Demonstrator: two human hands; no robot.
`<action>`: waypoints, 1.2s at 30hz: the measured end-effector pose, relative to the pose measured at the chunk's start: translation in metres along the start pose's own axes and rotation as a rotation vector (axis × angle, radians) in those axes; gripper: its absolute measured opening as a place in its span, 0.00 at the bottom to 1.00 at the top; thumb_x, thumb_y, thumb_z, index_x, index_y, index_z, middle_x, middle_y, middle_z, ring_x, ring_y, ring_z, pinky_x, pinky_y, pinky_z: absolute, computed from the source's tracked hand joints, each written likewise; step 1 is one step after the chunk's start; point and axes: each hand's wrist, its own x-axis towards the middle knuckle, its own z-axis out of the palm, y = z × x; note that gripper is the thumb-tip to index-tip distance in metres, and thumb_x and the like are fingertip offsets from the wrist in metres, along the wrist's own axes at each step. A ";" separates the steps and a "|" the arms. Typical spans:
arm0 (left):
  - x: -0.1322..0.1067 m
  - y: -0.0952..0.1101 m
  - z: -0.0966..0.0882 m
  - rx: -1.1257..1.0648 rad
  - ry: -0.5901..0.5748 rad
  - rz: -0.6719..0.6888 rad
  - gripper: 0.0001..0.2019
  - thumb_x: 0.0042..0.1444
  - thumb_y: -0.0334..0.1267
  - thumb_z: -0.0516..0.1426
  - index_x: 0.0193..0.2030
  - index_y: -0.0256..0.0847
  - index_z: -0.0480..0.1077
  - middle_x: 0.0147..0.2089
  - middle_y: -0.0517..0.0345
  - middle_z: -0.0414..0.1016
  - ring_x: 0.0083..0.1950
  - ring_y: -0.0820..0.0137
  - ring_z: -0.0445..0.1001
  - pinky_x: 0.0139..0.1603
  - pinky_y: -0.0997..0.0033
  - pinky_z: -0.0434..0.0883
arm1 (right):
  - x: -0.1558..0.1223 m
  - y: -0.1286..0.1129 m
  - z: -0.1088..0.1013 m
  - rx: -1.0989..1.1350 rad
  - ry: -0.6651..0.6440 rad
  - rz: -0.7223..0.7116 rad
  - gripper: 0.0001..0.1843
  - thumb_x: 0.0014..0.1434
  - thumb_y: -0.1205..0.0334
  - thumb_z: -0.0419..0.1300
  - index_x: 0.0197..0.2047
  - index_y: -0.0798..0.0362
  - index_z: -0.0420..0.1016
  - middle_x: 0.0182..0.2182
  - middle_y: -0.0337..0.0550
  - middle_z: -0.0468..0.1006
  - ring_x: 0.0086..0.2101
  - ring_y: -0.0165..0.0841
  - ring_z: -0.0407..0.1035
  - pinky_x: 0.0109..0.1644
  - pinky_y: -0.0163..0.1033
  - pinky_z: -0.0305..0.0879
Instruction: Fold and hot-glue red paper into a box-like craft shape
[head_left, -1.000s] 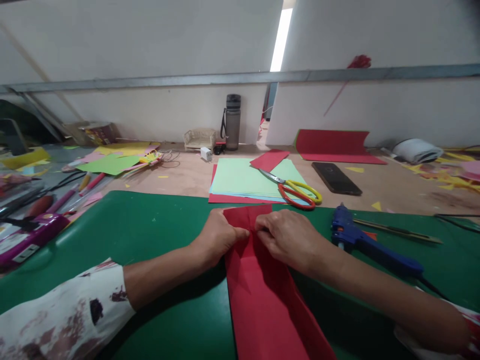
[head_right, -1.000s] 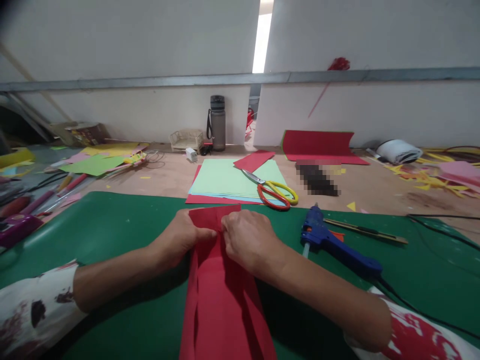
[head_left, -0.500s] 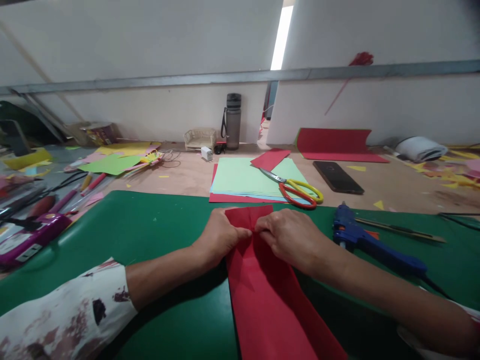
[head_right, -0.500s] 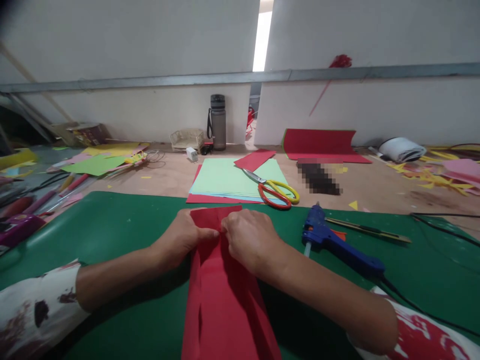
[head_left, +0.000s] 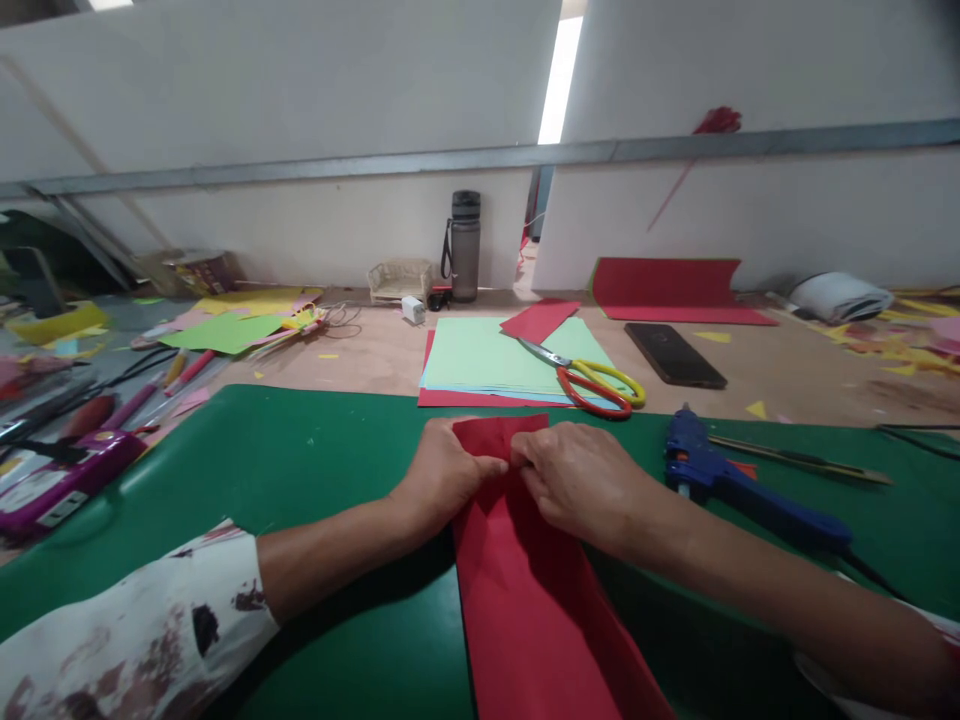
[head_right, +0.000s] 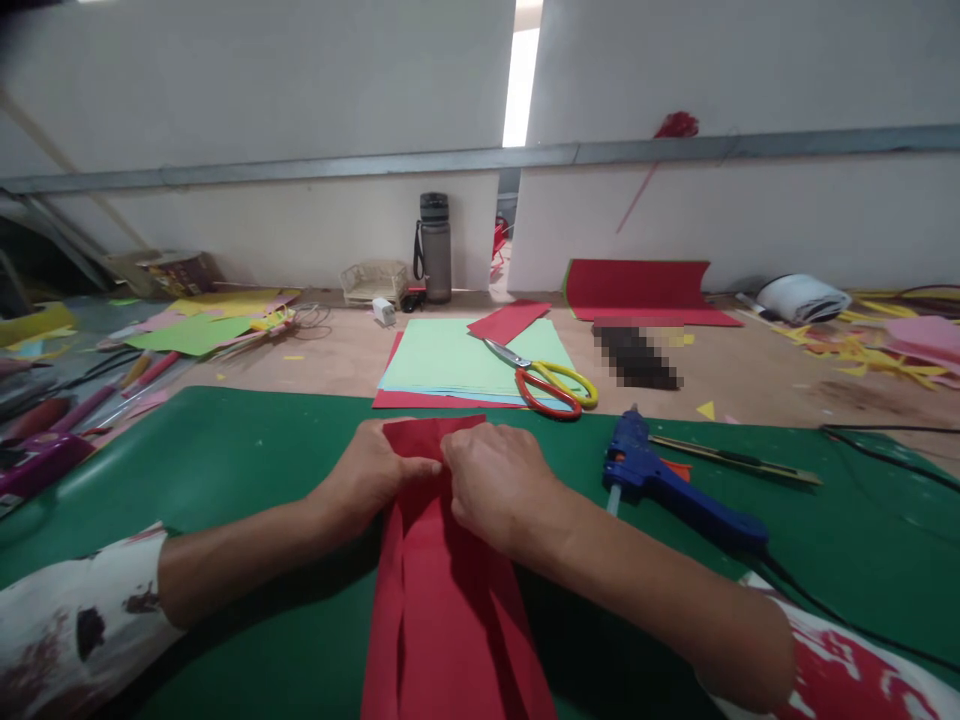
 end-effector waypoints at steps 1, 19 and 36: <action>0.000 0.000 0.001 -0.001 0.005 -0.008 0.09 0.37 0.25 0.62 0.30 0.32 0.74 0.30 0.54 0.77 0.28 0.70 0.72 0.31 0.71 0.71 | 0.000 0.000 0.000 0.000 0.001 0.002 0.07 0.53 0.70 0.54 0.29 0.53 0.72 0.24 0.44 0.77 0.27 0.35 0.71 0.23 0.37 0.41; -0.001 0.014 -0.018 -0.124 -0.009 -0.090 0.13 0.37 0.27 0.63 0.35 0.32 0.74 0.32 0.51 0.78 0.30 0.65 0.75 0.33 0.68 0.73 | -0.020 0.023 0.020 1.267 -0.060 0.085 0.16 0.61 0.56 0.49 0.40 0.58 0.72 0.30 0.44 0.76 0.27 0.29 0.67 0.29 0.33 0.62; -0.002 0.018 -0.013 0.062 -0.071 -0.081 0.08 0.38 0.26 0.60 0.29 0.33 0.71 0.26 0.58 0.75 0.26 0.70 0.72 0.27 0.73 0.70 | -0.012 0.017 0.028 1.322 0.040 -0.084 0.20 0.45 0.75 0.56 0.43 0.54 0.72 0.37 0.40 0.75 0.36 0.34 0.70 0.35 0.34 0.66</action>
